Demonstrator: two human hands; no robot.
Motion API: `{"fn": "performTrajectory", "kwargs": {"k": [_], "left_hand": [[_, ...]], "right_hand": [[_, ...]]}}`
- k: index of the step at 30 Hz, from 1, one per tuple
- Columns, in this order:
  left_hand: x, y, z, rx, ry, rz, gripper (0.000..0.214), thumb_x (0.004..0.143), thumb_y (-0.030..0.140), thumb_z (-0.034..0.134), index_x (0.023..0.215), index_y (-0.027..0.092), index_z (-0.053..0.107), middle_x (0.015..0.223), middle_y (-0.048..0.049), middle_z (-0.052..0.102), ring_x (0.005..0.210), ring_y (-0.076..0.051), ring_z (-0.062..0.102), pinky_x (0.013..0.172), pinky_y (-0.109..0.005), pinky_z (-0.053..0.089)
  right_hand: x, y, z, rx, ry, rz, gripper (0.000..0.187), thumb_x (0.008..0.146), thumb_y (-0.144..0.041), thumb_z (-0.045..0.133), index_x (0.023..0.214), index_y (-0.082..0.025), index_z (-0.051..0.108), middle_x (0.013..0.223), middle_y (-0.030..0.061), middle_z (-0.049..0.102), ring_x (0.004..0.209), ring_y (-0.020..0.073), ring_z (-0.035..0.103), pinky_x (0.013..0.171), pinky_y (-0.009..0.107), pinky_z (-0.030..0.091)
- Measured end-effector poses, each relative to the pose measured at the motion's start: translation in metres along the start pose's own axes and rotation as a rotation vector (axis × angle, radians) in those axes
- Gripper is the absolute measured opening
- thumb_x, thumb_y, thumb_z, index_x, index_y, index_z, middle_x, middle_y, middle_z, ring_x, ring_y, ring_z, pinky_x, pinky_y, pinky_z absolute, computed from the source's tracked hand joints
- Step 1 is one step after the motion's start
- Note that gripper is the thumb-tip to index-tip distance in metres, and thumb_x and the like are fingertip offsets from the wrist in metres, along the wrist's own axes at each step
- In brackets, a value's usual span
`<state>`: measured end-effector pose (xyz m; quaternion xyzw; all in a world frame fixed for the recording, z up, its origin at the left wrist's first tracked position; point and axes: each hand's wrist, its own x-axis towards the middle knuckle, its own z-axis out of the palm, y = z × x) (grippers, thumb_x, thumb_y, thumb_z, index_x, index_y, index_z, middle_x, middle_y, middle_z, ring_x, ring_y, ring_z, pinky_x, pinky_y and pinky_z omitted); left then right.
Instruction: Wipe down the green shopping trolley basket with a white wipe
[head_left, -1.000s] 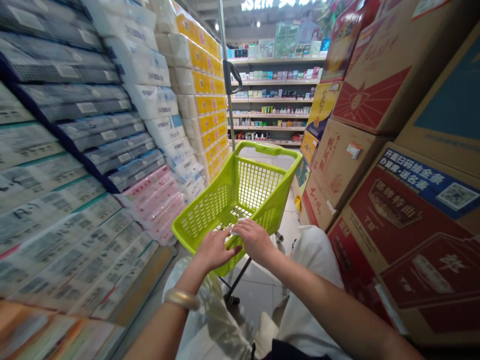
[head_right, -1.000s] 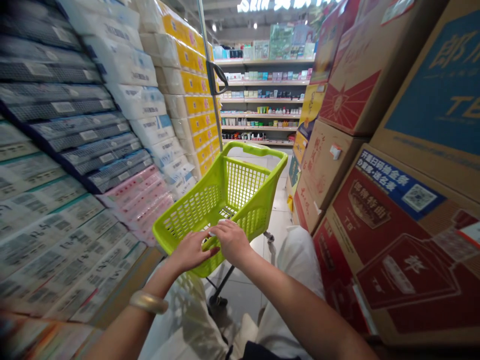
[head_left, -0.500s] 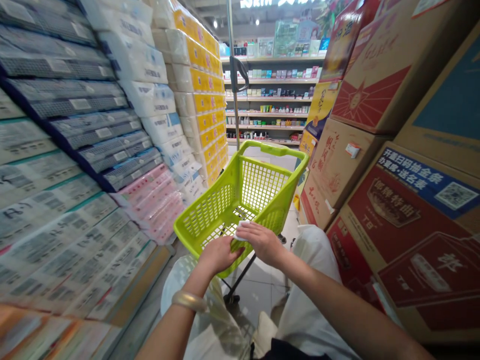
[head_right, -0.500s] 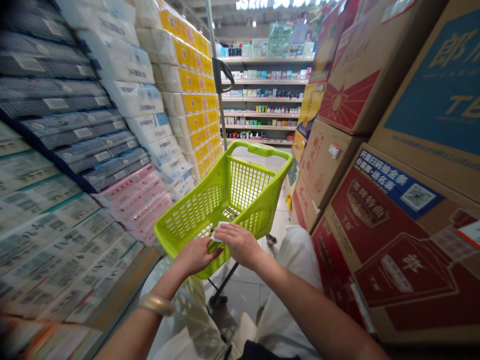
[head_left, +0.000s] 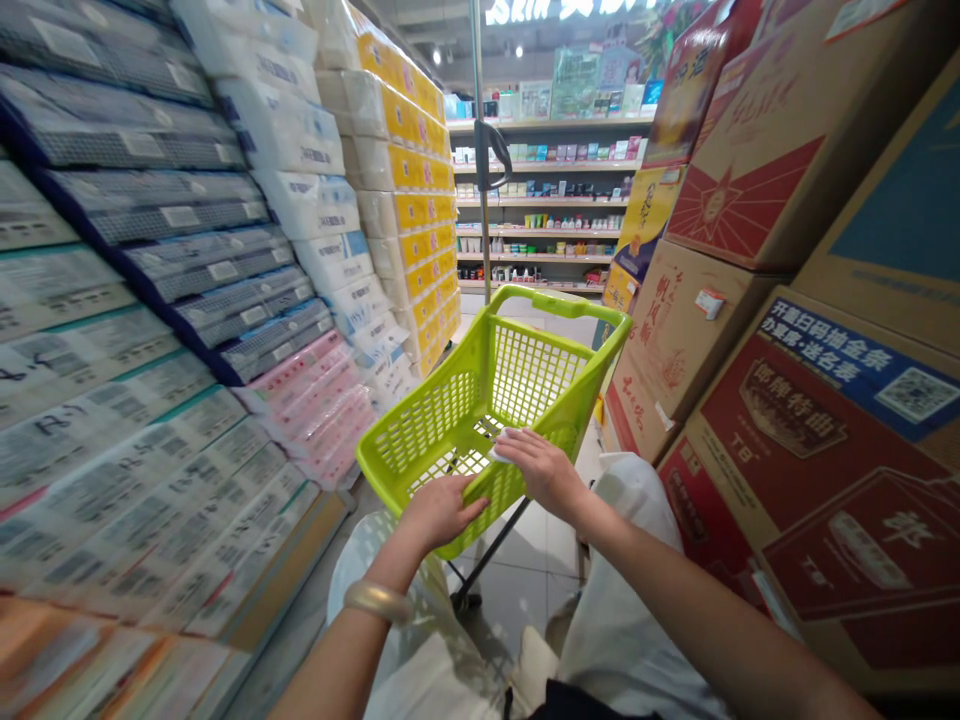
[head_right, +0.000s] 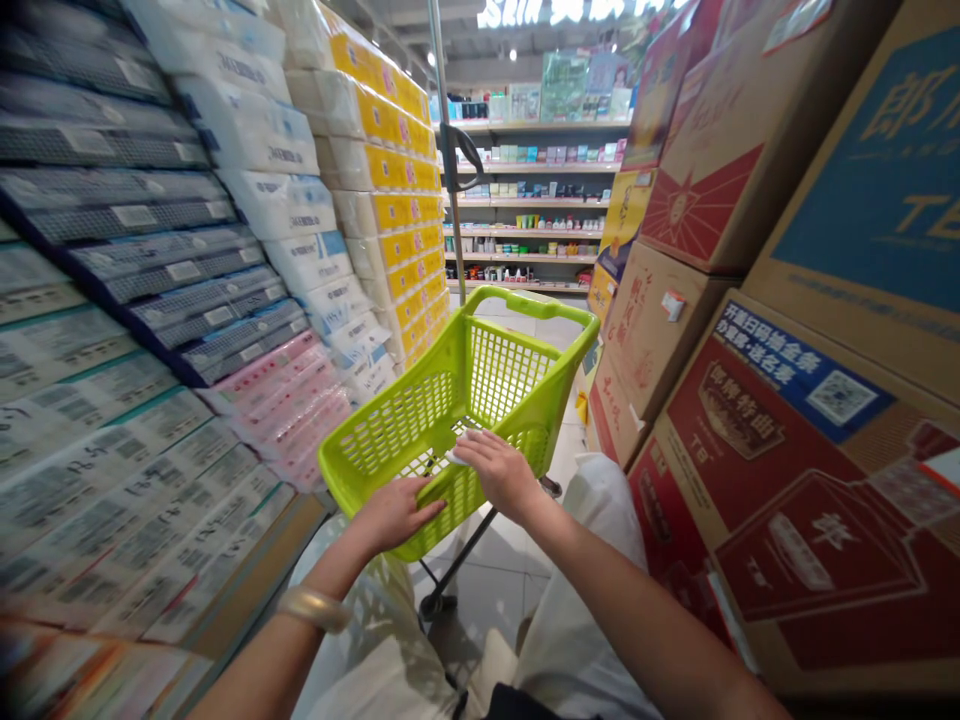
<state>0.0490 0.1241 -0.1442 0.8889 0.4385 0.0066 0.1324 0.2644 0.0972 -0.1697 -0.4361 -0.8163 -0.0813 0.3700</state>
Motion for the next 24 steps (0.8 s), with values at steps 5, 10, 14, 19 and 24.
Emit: {"fn": "performTrajectory", "kwargs": {"k": [5, 10, 14, 19, 24], "left_hand": [[0.001, -0.003, 0.000, -0.031, 0.009, 0.014, 0.032, 0.093, 0.043, 0.050, 0.113, 0.024, 0.066, 0.107, -0.0066, 0.073, 0.101, -0.025, 0.066, 0.086, -0.031, 0.049], [0.002, -0.008, -0.001, -0.060, 0.000, 0.017, 0.029, 0.092, 0.040, 0.052, 0.110, 0.023, 0.068, 0.102, -0.0060, 0.073, 0.094, -0.023, 0.067, 0.081, -0.029, 0.048], [0.002, -0.013, -0.005, -0.086, -0.013, 0.039, 0.028, 0.093, 0.040, 0.049, 0.108, 0.027, 0.070, 0.099, -0.0026, 0.074, 0.093, -0.021, 0.067, 0.078, -0.026, 0.047], [0.005, -0.021, -0.008, -0.076, -0.015, 0.027, 0.029, 0.093, 0.039, 0.050, 0.108, 0.026, 0.071, 0.094, -0.0030, 0.074, 0.091, -0.021, 0.066, 0.076, -0.025, 0.047], [0.003, -0.034, -0.012, -0.035, -0.041, 0.049, 0.027, 0.093, 0.041, 0.052, 0.107, 0.027, 0.071, 0.097, -0.0015, 0.075, 0.093, -0.019, 0.066, 0.079, -0.024, 0.048]], "right_hand": [[0.000, 0.003, 0.000, -0.050, 0.042, 0.067, 0.042, 0.089, -0.003, 0.044, 0.121, -0.020, 0.065, 0.124, 0.0082, 0.069, 0.127, 0.0224, 0.057, 0.109, 0.045, 0.045], [-0.004, -0.010, 0.006, 0.024, -0.058, -0.122, 0.043, 0.091, -0.005, 0.044, 0.127, -0.021, 0.062, 0.131, 0.0043, 0.065, 0.131, 0.0181, 0.053, 0.112, 0.038, 0.042], [0.001, 0.011, -0.002, -0.055, 0.022, 0.053, 0.046, 0.088, -0.001, 0.044, 0.124, -0.021, 0.064, 0.127, 0.0075, 0.068, 0.127, 0.0215, 0.056, 0.110, 0.044, 0.044], [0.009, -0.003, 0.012, -0.028, -0.002, 0.021, 0.044, 0.087, -0.003, 0.047, 0.123, -0.023, 0.065, 0.127, 0.0062, 0.068, 0.128, 0.0197, 0.056, 0.110, 0.042, 0.044], [0.010, -0.001, 0.006, -0.025, -0.036, -0.024, 0.044, 0.087, -0.002, 0.047, 0.122, -0.023, 0.065, 0.128, 0.0036, 0.067, 0.126, 0.0181, 0.057, 0.111, 0.038, 0.043]]}}
